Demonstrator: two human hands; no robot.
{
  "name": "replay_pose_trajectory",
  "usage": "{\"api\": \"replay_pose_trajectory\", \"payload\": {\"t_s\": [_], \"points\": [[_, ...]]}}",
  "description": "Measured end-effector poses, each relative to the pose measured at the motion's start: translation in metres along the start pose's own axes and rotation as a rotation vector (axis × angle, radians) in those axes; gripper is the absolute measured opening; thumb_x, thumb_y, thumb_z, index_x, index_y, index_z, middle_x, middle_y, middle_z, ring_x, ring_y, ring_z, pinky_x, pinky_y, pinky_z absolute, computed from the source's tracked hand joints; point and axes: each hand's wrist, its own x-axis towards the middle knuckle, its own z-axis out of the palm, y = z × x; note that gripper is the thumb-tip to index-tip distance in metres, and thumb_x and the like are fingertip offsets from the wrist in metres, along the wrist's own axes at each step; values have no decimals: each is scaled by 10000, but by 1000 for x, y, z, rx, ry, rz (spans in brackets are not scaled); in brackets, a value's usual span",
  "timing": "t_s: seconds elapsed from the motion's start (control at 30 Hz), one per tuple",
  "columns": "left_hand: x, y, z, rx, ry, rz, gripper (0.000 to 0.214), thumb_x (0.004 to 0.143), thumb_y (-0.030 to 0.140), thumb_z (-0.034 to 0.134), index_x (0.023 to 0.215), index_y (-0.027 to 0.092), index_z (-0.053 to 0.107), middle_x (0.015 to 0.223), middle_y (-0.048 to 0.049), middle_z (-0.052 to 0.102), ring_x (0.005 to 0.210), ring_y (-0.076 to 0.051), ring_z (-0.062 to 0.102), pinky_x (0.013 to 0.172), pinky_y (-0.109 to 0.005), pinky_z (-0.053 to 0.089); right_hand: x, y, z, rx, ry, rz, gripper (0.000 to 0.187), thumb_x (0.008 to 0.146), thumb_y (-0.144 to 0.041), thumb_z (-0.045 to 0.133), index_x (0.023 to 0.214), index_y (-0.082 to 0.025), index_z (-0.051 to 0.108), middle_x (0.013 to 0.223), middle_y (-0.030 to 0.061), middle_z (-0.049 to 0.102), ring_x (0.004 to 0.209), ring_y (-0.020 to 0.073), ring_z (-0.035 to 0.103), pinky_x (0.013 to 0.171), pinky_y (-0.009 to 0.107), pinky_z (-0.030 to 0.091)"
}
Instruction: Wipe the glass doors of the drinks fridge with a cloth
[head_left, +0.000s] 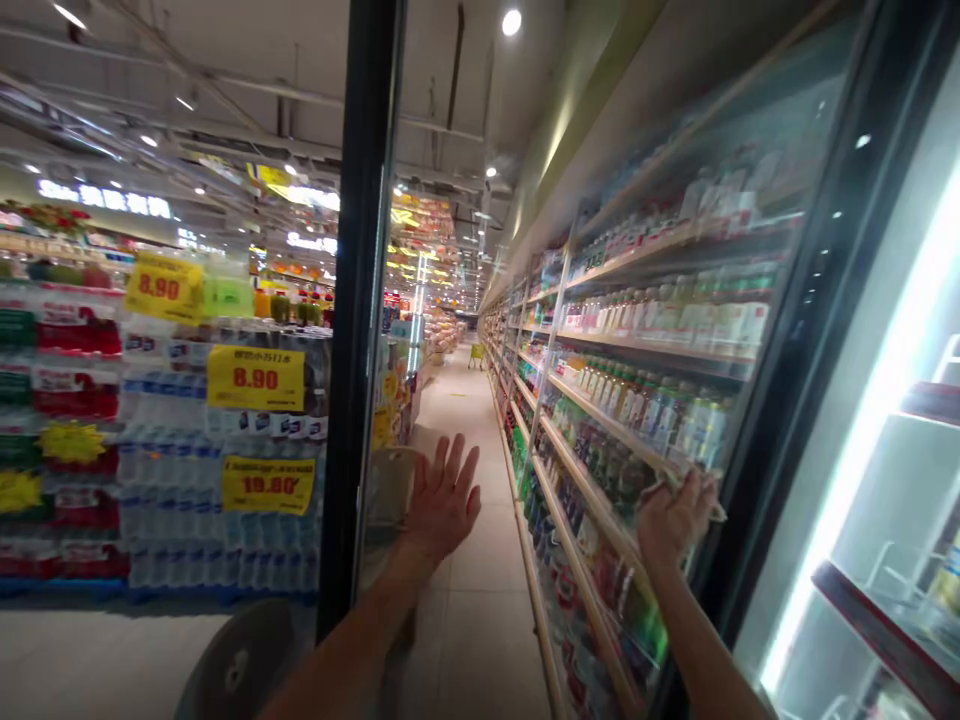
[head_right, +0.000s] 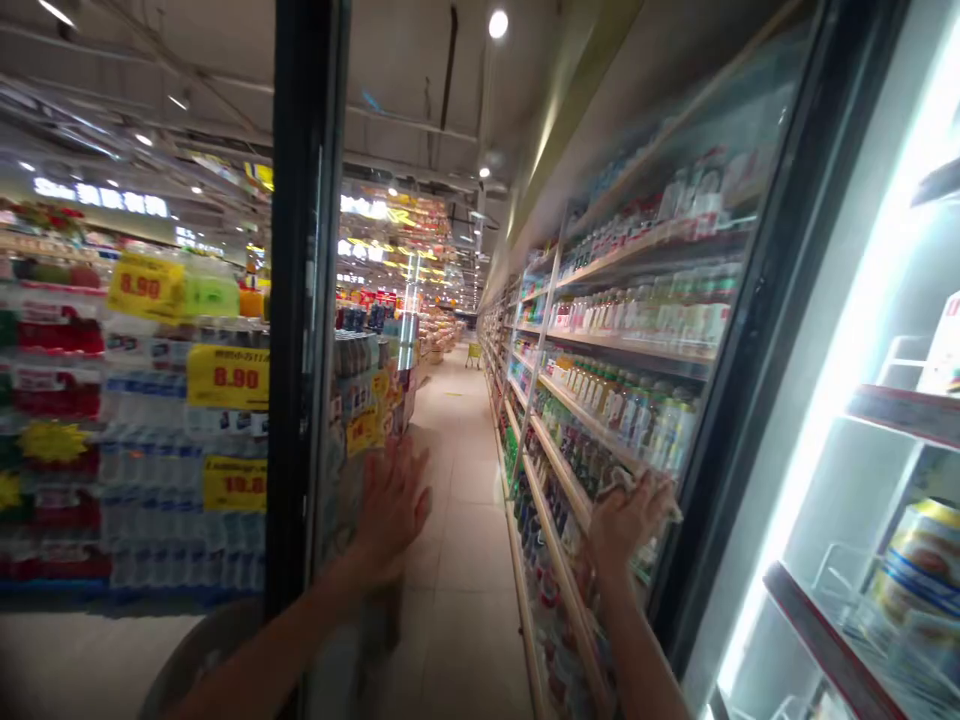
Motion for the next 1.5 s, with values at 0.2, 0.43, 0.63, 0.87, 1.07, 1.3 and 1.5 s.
{"api": "replay_pose_trajectory", "payload": {"t_s": [0.2, 0.43, 0.63, 0.87, 1.07, 1.3, 1.5], "points": [[-1, -2, 0, -23, 14, 5, 568, 876, 285, 428, 1413, 171, 284, 1420, -127, 380, 1404, -221, 124, 1139, -457, 96, -66, -65, 1, 106, -347, -721, 524, 847, -163, 418, 1361, -261, 390, 1442, 89, 362, 1379, 236, 236, 1089, 511, 246], [2, 0, -4, -19, 10, 13, 575, 867, 251, 426, 1415, 160, 279, 1428, -129, 362, 1407, -215, 81, 1142, -452, 74, -22, 3, -1, -45, -104, -182, 531, 874, -268, 358, 1392, -151, 344, 1458, 202, 287, 1371, 322, 224, 1032, 640, 225], [-1, -1, -1, -39, 9, -16, 606, 859, 269, 453, 1426, 191, 254, 1419, -115, 379, 1399, -226, 144, 1141, -464, 90, -60, -37, 0, 69, -273, -533, 544, 849, -204, 428, 1388, -228, 352, 1500, 124, 227, 1392, 303, 175, 1055, 577, 272], [-2, -1, -1, -19, -26, -15, 564, 856, 268, 445, 1399, 186, 320, 1417, -110, 392, 1399, -232, 151, 1139, -460, 100, -22, -5, -3, 58, -83, -201, 503, 841, -207, 389, 1339, -156, 429, 1463, 170, 286, 1378, 307, 210, 1056, 585, 256], [-1, 1, -1, -7, -2, -15, 537, 855, 285, 448, 1375, 174, 367, 1403, -114, 414, 1402, -234, 135, 1140, -462, 92, -49, -26, 1, 132, -205, -355, 547, 852, -210, 394, 1395, -194, 331, 1494, 145, 228, 1386, 312, 190, 1039, 586, 304], [0, -1, -6, -36, -29, -18, 539, 857, 273, 448, 1382, 194, 355, 1405, -95, 416, 1398, -224, 160, 1141, -444, 105, -58, -16, -5, 100, -259, -611, 548, 842, -165, 407, 1383, -232, 347, 1467, 113, 309, 1382, 279, 224, 1052, 547, 316], [-3, 2, -5, -46, -31, -20, 541, 852, 291, 454, 1379, 211, 363, 1402, -85, 423, 1396, -218, 173, 1146, -435, 81, -24, 23, -5, 21, -33, -71, 548, 860, -219, 350, 1402, -141, 324, 1468, 195, 264, 1366, 329, 242, 1033, 595, 299]]}}
